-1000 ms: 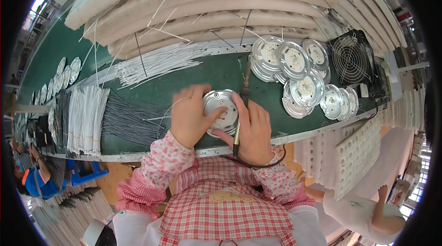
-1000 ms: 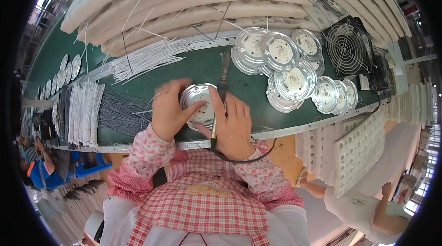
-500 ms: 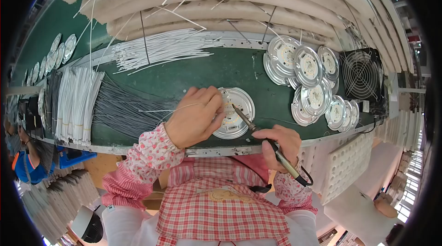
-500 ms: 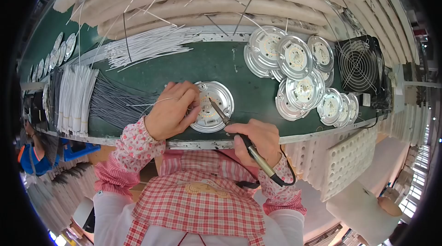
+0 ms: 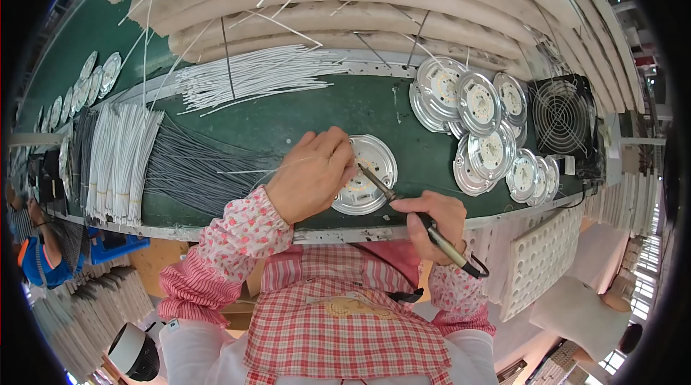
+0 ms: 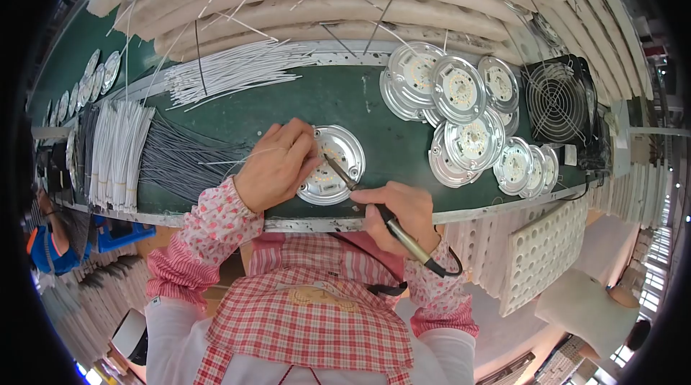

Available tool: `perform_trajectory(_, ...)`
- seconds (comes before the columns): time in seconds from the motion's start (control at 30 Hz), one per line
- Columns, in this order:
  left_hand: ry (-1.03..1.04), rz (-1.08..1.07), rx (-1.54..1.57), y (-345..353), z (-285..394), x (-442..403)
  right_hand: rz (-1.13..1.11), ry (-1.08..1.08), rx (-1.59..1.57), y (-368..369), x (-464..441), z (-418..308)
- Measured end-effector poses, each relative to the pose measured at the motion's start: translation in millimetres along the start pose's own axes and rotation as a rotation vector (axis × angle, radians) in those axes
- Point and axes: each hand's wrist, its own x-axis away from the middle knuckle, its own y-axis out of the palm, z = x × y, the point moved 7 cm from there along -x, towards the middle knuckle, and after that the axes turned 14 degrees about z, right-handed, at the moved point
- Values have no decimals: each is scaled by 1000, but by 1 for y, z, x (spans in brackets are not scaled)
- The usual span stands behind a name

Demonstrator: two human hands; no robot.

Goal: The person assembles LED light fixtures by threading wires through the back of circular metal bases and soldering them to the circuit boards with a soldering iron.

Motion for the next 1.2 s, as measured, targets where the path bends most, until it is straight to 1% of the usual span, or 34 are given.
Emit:
perform_trajectory(0.03,6,10,-8,1,0,0,-6,33,-16,-1,1,3)
perform_trajectory(0.17,27,30,-34,4,-3,0,43,337,-145,-4,9,20)
perform_trajectory(0.27,35,30,-42,7,-4,0,38,452,-181,-5,14,26)
perform_trajectory(0.3,34,28,-54,8,-5,0,2,402,-181,-4,13,23)
perform_trajectory(0.4,38,16,-65,12,-8,-1,28,339,-170,-3,15,24)
perform_trajectory(0.53,54,-12,-54,5,-8,2,82,375,-199,-2,20,27)
perform_trajectory(0.63,177,-16,-126,-14,3,16,139,474,-246,-3,20,26)
perform_trajectory(0.77,230,-144,-247,-11,3,32,144,506,-246,-2,24,28)
perform_trajectory(0.93,305,-152,-313,-11,7,31,159,580,-259,0,25,20)
perform_trajectory(1.03,339,-153,-337,-12,9,29,209,580,-257,-6,29,13)
perform_trajectory(1.13,355,-163,-337,-13,11,28,228,547,-74,-4,27,2)
perform_trajectory(1.17,360,-166,-339,-13,12,27,122,456,91,2,28,9)
perform_trajectory(1.2,371,-157,-331,-14,14,27,145,285,269,8,22,4)
